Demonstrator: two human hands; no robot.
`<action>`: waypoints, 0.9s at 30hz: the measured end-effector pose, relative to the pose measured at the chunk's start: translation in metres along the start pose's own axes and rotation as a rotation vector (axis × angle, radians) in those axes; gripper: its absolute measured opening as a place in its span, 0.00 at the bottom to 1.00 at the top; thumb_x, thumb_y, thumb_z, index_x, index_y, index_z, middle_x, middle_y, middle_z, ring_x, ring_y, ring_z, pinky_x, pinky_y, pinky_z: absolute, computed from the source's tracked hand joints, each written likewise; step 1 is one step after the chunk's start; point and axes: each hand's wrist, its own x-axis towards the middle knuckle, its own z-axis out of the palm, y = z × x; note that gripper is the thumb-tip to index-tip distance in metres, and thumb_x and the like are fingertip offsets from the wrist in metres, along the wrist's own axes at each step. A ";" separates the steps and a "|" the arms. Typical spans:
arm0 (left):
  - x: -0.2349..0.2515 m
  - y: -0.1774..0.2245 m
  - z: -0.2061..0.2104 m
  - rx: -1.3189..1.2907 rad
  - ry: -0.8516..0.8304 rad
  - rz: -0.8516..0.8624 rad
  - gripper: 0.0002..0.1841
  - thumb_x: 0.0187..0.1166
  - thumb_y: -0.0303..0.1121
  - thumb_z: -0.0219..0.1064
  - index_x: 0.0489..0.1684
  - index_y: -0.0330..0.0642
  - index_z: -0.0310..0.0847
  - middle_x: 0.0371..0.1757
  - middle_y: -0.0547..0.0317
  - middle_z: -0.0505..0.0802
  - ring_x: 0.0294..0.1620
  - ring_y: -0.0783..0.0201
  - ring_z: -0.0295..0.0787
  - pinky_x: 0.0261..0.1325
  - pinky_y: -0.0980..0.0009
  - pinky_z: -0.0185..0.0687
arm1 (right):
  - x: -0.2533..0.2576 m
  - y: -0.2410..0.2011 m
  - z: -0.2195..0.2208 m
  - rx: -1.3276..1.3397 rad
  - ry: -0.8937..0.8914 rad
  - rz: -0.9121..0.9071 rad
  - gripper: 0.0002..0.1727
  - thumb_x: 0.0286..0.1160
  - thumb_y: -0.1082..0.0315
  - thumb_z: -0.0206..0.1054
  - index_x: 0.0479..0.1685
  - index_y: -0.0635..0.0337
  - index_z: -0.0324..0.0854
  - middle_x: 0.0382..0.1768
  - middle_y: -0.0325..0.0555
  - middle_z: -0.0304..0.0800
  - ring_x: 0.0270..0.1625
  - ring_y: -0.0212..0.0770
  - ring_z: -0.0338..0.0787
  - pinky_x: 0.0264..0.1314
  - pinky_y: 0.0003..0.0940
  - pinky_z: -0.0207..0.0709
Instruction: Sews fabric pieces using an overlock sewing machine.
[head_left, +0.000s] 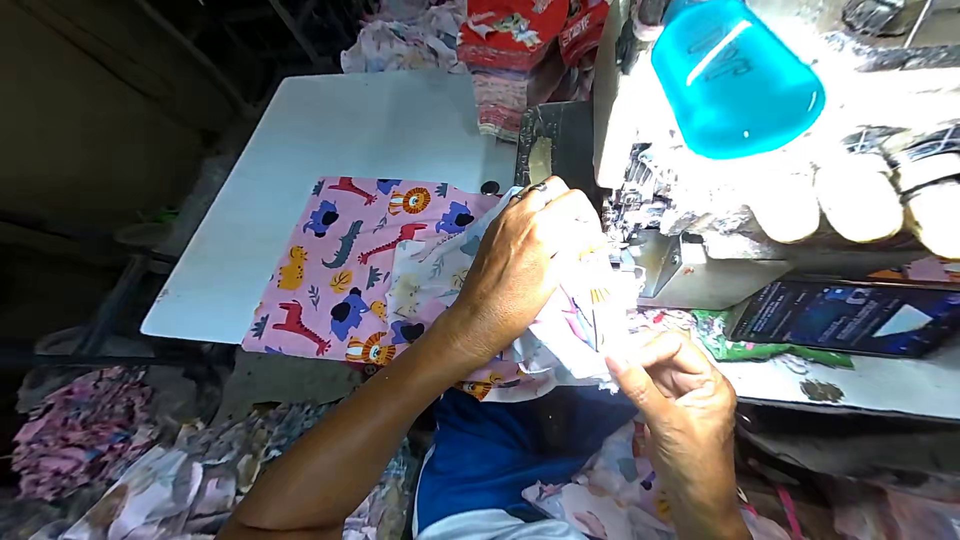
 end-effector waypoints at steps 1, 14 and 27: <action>0.000 0.000 -0.002 -0.003 -0.010 -0.011 0.07 0.80 0.35 0.69 0.38 0.42 0.90 0.39 0.57 0.88 0.46 0.63 0.84 0.52 0.70 0.75 | 0.001 -0.001 0.001 -0.008 -0.007 -0.004 0.10 0.64 0.75 0.78 0.41 0.55 0.84 0.39 0.36 0.95 0.42 0.29 0.94 0.51 0.22 0.89; 0.001 0.003 -0.003 -0.013 -0.030 -0.074 0.08 0.78 0.36 0.70 0.39 0.39 0.87 0.43 0.51 0.85 0.48 0.58 0.81 0.52 0.66 0.74 | 0.009 0.003 -0.002 -0.490 -0.181 -0.209 0.25 0.79 0.69 0.65 0.74 0.72 0.76 0.46 0.45 0.92 0.48 0.24 0.89 0.58 0.19 0.83; 0.033 -0.005 0.009 -0.031 -0.023 -0.164 0.12 0.79 0.32 0.68 0.46 0.28 0.86 0.53 0.37 0.88 0.61 0.46 0.85 0.67 0.55 0.76 | 0.022 -0.017 0.015 -0.306 -0.006 -0.141 0.15 0.78 0.78 0.63 0.60 0.72 0.85 0.31 0.36 0.92 0.21 0.22 0.86 0.23 0.17 0.85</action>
